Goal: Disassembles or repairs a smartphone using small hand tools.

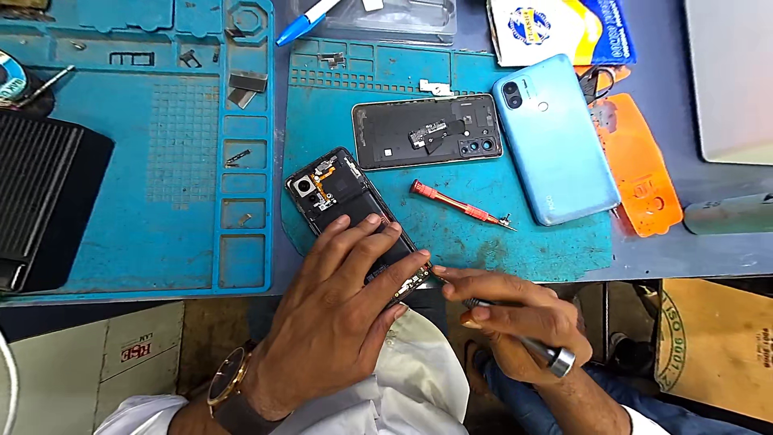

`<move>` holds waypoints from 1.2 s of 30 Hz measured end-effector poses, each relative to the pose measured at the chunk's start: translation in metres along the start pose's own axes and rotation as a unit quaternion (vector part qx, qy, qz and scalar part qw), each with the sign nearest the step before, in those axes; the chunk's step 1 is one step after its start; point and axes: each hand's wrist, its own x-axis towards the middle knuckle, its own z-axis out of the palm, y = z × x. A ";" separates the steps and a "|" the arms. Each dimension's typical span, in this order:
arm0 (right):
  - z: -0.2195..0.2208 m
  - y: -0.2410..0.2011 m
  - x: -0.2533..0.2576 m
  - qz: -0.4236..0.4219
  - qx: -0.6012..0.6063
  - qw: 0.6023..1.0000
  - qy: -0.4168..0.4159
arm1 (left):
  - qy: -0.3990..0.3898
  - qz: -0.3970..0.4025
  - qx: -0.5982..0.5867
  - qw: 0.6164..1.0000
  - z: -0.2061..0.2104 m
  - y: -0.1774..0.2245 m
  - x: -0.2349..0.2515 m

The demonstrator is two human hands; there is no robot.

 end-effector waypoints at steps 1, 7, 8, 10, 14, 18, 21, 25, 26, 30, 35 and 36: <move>0.001 0.003 -0.003 -0.020 -0.014 1.000 -0.007 | 0.000 -0.001 -0.002 1.000 0.000 0.000 0.000; 0.010 0.013 -0.020 -0.085 -0.117 0.989 -0.015 | 0.001 -0.003 -0.006 1.000 0.001 0.001 -0.001; 0.013 0.015 -0.023 -0.098 -0.144 0.985 -0.014 | -0.001 -0.004 -0.005 1.000 0.001 0.001 -0.001; 0.018 0.016 -0.026 -0.111 -0.181 0.977 -0.014 | -0.001 -0.007 -0.004 1.000 0.000 0.001 -0.001; 0.025 0.020 -0.025 -0.114 -0.202 0.973 -0.011 | -0.001 -0.005 -0.005 1.000 0.000 0.001 0.000; 0.023 0.021 -0.027 -0.128 -0.182 0.975 0.006 | 0.000 -0.004 0.002 1.000 0.000 0.002 0.001; 0.025 0.016 -0.026 -0.074 -0.075 0.993 0.060 | 0.005 -0.008 0.002 1.000 0.001 0.002 0.001; 0.026 0.014 -0.022 -0.063 -0.035 0.994 0.085 | 0.004 -0.010 0.007 1.000 0.001 0.003 0.001; 0.027 0.014 -0.021 -0.061 -0.036 0.994 0.083 | 0.004 -0.009 0.009 1.000 0.000 0.003 0.001; 0.027 0.015 -0.019 -0.057 -0.040 0.994 0.085 | 0.004 -0.010 0.005 1.000 0.000 0.002 0.002; 0.032 0.019 -0.020 -0.072 -0.050 0.991 0.100 | 0.001 -0.007 0.003 1.000 -0.001 0.002 0.002; 0.033 0.020 -0.020 -0.075 -0.053 0.990 0.103 | 0.000 -0.007 0.003 1.000 -0.001 0.002 0.002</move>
